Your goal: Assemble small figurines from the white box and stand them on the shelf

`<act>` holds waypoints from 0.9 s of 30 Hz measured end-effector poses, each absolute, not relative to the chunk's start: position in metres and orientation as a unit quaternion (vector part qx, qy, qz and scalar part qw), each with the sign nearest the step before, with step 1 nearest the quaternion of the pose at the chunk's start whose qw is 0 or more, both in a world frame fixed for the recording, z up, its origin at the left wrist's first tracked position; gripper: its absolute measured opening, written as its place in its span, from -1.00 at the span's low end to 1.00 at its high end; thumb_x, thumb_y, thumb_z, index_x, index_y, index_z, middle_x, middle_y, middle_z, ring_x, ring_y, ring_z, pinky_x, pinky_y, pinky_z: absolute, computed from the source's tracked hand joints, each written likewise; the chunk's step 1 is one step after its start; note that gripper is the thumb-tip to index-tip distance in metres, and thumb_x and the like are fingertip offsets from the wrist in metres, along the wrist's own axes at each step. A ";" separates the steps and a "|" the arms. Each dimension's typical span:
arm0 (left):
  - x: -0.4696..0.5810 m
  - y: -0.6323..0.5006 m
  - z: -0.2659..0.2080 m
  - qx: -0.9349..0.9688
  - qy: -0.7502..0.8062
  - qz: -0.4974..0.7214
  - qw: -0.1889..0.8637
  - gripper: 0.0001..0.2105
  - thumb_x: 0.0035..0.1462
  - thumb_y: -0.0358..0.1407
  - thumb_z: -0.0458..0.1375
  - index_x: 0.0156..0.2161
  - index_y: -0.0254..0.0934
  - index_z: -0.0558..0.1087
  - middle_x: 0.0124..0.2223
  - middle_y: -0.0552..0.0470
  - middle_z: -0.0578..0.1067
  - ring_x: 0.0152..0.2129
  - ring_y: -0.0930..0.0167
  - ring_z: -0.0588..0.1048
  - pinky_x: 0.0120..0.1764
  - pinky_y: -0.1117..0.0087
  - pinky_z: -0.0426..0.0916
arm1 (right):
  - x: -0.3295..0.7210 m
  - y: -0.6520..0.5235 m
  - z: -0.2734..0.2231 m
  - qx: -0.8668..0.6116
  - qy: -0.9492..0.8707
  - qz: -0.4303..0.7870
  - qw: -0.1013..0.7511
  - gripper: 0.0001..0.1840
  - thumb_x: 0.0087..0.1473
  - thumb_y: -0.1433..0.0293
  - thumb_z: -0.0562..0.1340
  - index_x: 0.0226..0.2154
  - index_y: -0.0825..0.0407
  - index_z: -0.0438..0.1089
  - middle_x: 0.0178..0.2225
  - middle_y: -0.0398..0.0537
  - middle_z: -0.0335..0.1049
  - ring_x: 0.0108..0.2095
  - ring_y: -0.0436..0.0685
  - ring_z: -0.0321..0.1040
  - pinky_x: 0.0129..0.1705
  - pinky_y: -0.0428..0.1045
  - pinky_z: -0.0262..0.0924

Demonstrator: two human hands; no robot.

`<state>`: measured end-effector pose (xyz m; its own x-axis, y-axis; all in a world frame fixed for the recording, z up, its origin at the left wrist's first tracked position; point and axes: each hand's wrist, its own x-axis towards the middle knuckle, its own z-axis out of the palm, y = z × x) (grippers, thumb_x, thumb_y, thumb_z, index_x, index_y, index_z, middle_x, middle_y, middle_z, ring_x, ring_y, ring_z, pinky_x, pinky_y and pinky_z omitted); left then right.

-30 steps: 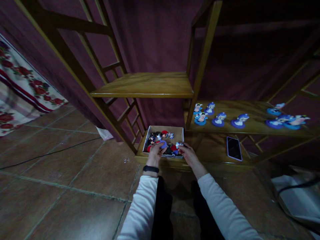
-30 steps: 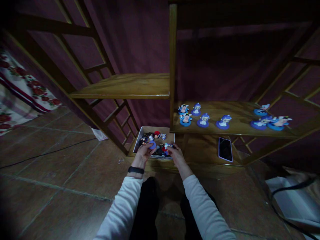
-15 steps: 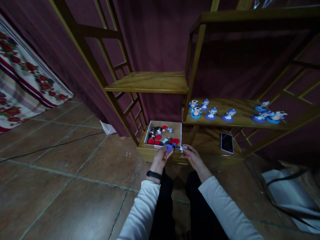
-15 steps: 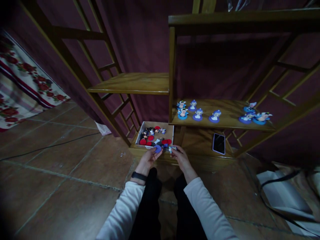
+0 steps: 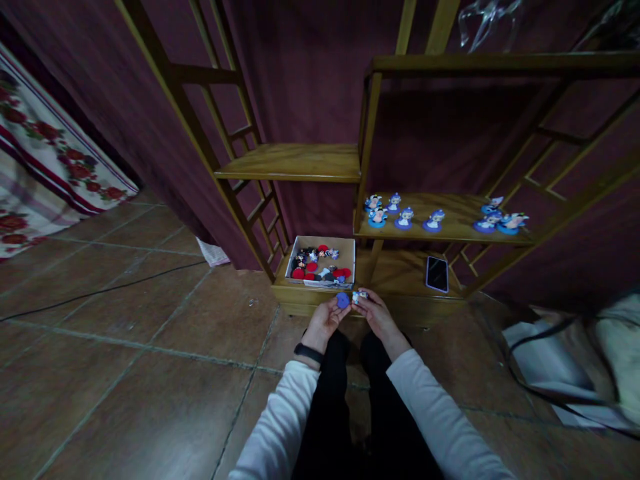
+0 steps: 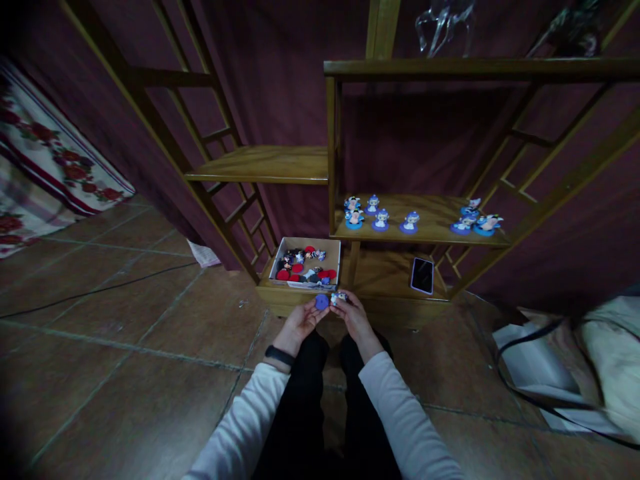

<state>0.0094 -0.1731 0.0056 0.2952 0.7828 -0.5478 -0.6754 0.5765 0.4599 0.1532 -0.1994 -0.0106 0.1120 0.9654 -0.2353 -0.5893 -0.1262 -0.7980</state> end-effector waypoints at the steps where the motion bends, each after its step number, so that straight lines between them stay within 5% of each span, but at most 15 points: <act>1: 0.010 -0.176 0.004 0.072 0.374 0.456 0.805 -0.88 0.10 -0.52 0.01 -0.33 -0.44 0.40 -0.39 -0.13 0.51 -0.40 0.40 0.52 -0.14 0.23 0.42 | 0.152 -0.201 -0.011 -0.413 -0.228 0.626 0.621 -0.63 -0.27 0.37 0.37 -0.30 -0.02 0.38 -0.33 -0.13 0.47 -0.32 0.06 0.43 -0.20 0.02 0.33; 13: 0.010 -0.173 0.001 0.068 0.342 0.463 0.814 -0.85 0.13 -0.47 0.01 -0.22 -0.46 0.39 -0.28 -0.21 0.51 -0.28 0.35 0.51 -0.11 0.21 0.41 | 0.157 -0.196 -0.014 -0.417 -0.182 0.647 0.612 -0.69 -0.28 0.45 0.37 -0.37 0.00 0.36 -0.41 -0.14 0.48 -0.37 0.03 0.44 -0.25 -0.04 0.35; 27: 0.016 -0.175 -0.006 0.141 0.345 0.447 0.813 -0.90 0.10 -0.51 0.05 -0.32 -0.46 0.41 -0.31 -0.19 0.51 -0.30 0.35 0.51 -0.11 0.22 0.39 | 0.155 -0.195 -0.013 -0.458 -0.249 0.603 0.604 -0.62 -0.27 0.32 0.36 -0.28 -0.03 0.38 -0.36 -0.15 0.48 -0.41 0.01 0.41 -0.34 -0.06 0.31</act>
<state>0.0163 -0.1748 -0.0059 0.3621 0.8248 -0.4343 -0.6297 0.5600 0.5385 0.1547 -0.1950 -0.0132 0.1477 0.9564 -0.2518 -0.5007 -0.1473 -0.8530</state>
